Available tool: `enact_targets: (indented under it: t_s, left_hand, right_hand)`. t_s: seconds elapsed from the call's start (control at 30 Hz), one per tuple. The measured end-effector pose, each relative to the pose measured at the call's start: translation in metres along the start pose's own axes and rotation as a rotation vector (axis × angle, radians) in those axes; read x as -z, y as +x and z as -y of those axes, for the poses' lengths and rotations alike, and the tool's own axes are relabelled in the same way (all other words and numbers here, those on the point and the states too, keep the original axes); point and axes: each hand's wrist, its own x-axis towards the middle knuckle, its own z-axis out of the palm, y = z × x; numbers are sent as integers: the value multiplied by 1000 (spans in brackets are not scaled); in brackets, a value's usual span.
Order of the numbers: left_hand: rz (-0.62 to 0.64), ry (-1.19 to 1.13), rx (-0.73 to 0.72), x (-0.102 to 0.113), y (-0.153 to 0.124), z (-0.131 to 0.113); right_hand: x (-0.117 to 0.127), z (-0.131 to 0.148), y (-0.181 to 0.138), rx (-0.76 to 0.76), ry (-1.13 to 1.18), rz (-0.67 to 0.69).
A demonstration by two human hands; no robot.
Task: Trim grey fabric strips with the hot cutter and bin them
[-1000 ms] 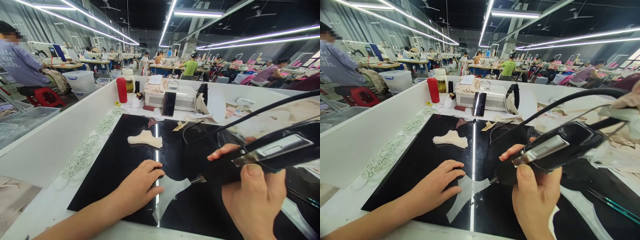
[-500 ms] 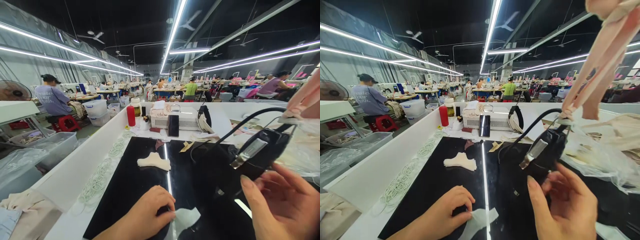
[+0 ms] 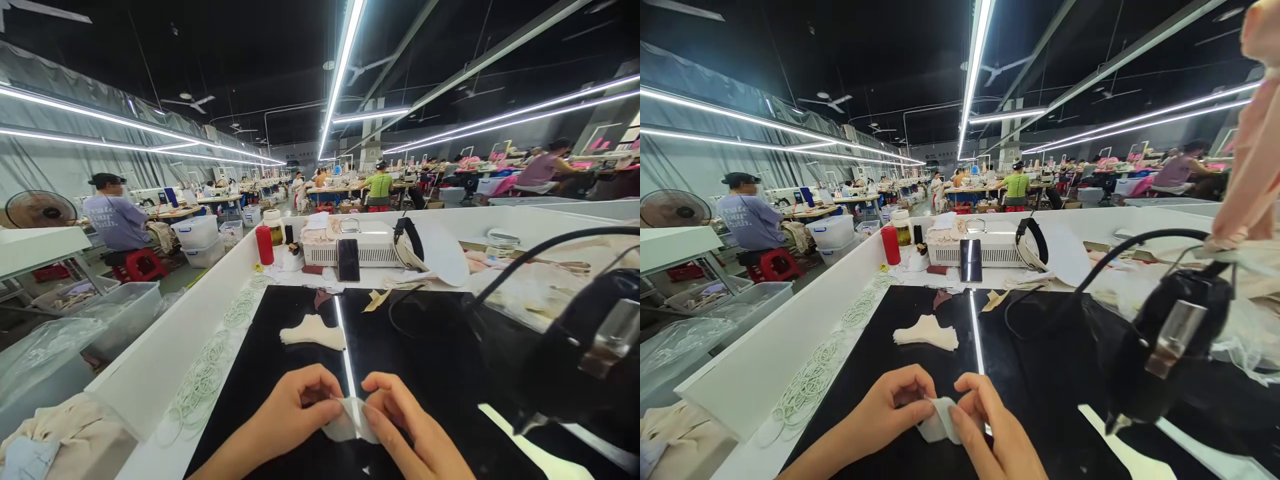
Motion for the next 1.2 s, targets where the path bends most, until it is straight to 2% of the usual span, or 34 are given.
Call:
enact_targets:
  t_s: [0.17,0.33,0.53,0.7,0.97,1.1,1.2]
  left_hand:
    - [-58,11,-10,11,8,1]
    - [-176,95,-20,21,28,-3]
    - [-378,430,-86,48,60,-6]
    - [-372,733,-107,65,76,5]
    - [-313,1036,-91,69,88,30]
    - [-307,1117,-102,69,85,27]
    - [-326,1150,-137,69,80,21]
  right_hand:
    - [7,-3,14,-16,-43,24]
    - [0,-2,46,110,-192,-102]
    - [-13,1,104,195,-402,-162]
    - [-26,-9,131,261,-658,-162]
    - [-39,-25,133,360,-858,-185]
    - [-38,-14,123,436,-822,-210]
    - [-32,3,100,525,-762,-176]
